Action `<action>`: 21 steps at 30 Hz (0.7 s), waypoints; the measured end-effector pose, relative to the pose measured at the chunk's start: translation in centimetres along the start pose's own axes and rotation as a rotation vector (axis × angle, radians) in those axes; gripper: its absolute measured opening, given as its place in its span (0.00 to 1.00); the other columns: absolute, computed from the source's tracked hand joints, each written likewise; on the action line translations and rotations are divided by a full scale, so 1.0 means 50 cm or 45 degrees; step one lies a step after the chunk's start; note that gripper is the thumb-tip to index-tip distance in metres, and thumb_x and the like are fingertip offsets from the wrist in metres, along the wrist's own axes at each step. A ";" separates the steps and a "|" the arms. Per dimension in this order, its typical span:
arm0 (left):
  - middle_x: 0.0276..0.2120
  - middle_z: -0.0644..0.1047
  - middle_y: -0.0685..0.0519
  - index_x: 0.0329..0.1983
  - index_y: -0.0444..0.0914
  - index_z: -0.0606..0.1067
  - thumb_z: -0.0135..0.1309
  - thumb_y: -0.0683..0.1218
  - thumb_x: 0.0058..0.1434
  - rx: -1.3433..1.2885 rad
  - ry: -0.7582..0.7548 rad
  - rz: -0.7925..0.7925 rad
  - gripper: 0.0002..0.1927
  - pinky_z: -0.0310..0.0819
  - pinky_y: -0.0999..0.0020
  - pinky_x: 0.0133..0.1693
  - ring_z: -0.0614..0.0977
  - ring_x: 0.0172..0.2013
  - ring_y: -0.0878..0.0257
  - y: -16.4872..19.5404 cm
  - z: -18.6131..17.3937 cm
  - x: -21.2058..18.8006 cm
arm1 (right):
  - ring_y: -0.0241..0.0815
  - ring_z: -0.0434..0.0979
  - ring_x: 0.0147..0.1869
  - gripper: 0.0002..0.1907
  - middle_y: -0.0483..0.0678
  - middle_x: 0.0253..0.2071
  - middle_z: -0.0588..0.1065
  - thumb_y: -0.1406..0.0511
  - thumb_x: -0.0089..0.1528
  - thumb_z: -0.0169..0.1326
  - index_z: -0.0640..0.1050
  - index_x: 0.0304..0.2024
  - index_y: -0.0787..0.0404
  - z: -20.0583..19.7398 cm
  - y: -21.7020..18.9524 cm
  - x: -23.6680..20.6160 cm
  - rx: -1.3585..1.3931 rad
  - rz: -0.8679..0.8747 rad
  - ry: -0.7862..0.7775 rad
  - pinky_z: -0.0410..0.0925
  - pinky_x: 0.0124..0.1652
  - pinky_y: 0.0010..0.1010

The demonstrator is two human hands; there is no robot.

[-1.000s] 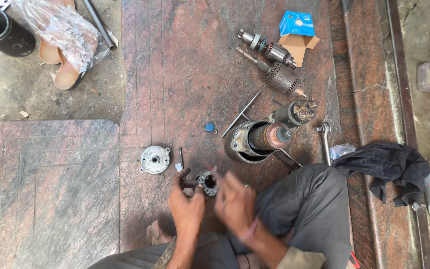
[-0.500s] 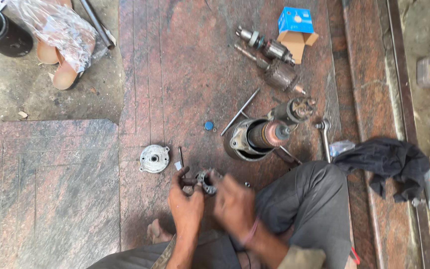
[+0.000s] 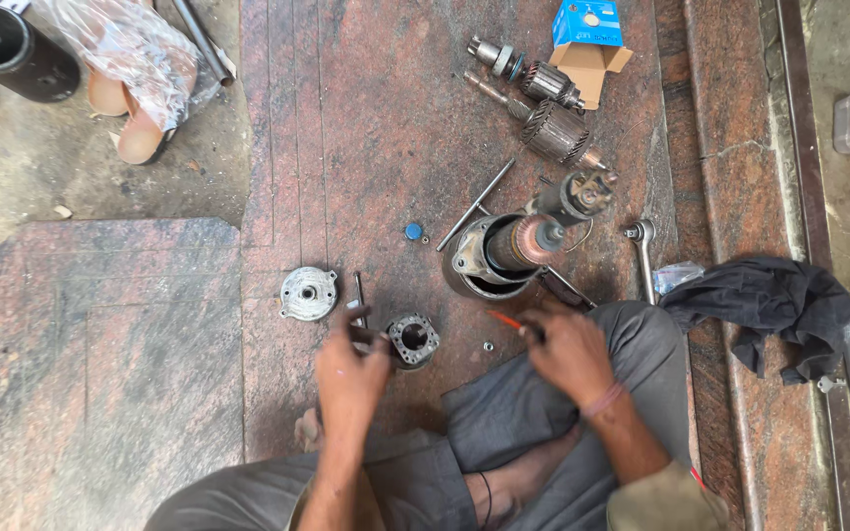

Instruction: The person sits on the floor steps of a repair shop disassembling and reassembling an electric starter motor. They handle the motor housing, armature and end cap, use pliers to work on components, fit parts together by hand, and use a T-handle tool on the assembly.

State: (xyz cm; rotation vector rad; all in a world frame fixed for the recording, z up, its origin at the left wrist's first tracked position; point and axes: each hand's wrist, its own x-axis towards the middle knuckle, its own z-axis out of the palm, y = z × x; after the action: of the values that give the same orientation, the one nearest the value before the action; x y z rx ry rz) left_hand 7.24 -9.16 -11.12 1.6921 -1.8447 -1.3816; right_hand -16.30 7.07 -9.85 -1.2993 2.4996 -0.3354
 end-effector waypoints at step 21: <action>0.60 0.73 0.42 0.78 0.41 0.46 0.73 0.43 0.40 0.537 -0.229 0.405 0.66 0.69 0.51 0.56 0.75 0.58 0.41 0.042 0.053 -0.123 | 0.60 0.79 0.50 0.18 0.59 0.45 0.79 0.68 0.56 0.59 0.80 0.50 0.62 0.059 -0.060 -0.076 0.562 -0.207 -0.040 0.71 0.51 0.45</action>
State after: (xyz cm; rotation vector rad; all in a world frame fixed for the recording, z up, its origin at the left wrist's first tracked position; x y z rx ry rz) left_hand 5.68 -2.85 -8.50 1.3851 -2.5192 -1.0988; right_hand -10.87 8.33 -10.93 -1.3038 2.1298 -0.8415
